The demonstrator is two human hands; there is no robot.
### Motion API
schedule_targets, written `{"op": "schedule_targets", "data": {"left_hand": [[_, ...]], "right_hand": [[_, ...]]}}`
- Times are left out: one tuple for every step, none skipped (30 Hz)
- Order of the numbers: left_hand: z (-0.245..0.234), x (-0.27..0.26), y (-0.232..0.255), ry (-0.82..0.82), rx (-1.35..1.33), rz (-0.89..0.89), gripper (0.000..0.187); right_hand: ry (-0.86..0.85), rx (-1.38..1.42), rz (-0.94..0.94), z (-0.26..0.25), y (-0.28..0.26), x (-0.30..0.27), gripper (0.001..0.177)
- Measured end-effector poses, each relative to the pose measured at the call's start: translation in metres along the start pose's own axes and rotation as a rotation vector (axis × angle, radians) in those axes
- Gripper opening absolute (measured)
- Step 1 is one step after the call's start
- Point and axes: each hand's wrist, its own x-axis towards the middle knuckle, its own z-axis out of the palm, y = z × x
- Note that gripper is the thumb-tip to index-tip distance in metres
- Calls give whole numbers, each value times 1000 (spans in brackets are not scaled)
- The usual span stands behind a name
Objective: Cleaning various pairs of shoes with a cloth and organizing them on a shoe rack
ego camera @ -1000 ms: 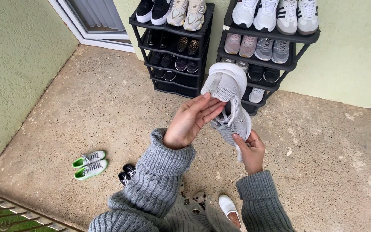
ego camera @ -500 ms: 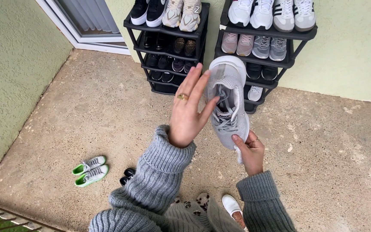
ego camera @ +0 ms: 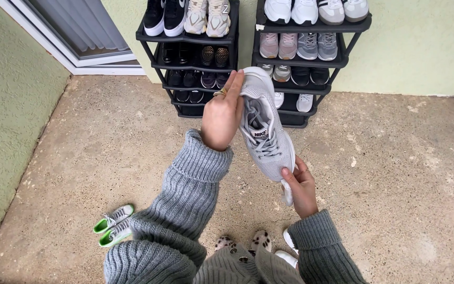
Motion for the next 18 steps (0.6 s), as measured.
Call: {"op": "schedule_targets", "data": {"left_hand": [[0, -2, -4, -4, -9, 7, 62], [1, -4, -8, -5, -44, -35, 59], [2, -6, -11, -8, -80, -77, 57], [0, -9, -12, -12, -90, -71, 57], [-1, -12, -14, -22, -86, -83, 55], [-2, -14, -16, -32, -82, -95, 52], [2, -17, -20, -40, -92, -91, 52], [7, -20, -23, -47, -122, -89, 50], [12, -25, -27, -56, -153, -87, 48], [11, -28, -25, -66, -162, -84, 48], [10, -32, -22, -104, -214, -97, 49], [10, -36, -18, -143, -266, -111, 52], [5, -38, -14, -157, -275, -106, 52], [0, -39, -10, -175, -316, -102, 51], [-3, -41, -6, -193, -358, -102, 52], [-1, -48, -7, -206, -368, -101, 52], [0, -54, -9, -226, -381, -113, 50], [1, -60, -11, -246, -395, -124, 48]], "right_hand": [[12, 1, -2, 4, 2, -4, 52], [0, 7, 44, 8, 3, -8, 53], [-12, 12, 92, 12, 5, -12, 54], [1, 13, 90, 10, 14, -16, 54], [34, 28, 115, 10, 24, -19, 47], [67, 44, 140, 10, 34, -22, 40], [80, 45, 142, 15, 33, -26, 40], [117, 48, 141, 20, 33, -30, 37], [154, 53, 142, 26, 33, -35, 35], [168, 54, 145, 31, 31, -40, 35], [223, 104, 130, 36, 28, -47, 33], [278, 153, 115, 40, 25, -53, 32], [294, 157, 120, 38, 32, -55, 32], [330, 145, 116, 36, 38, -56, 30], [366, 129, 114, 32, 45, -58, 29], [381, 128, 121, 29, 49, -61, 29], [391, 118, 133, 26, 52, -63, 29], [401, 107, 146, 24, 55, -66, 29]]}}
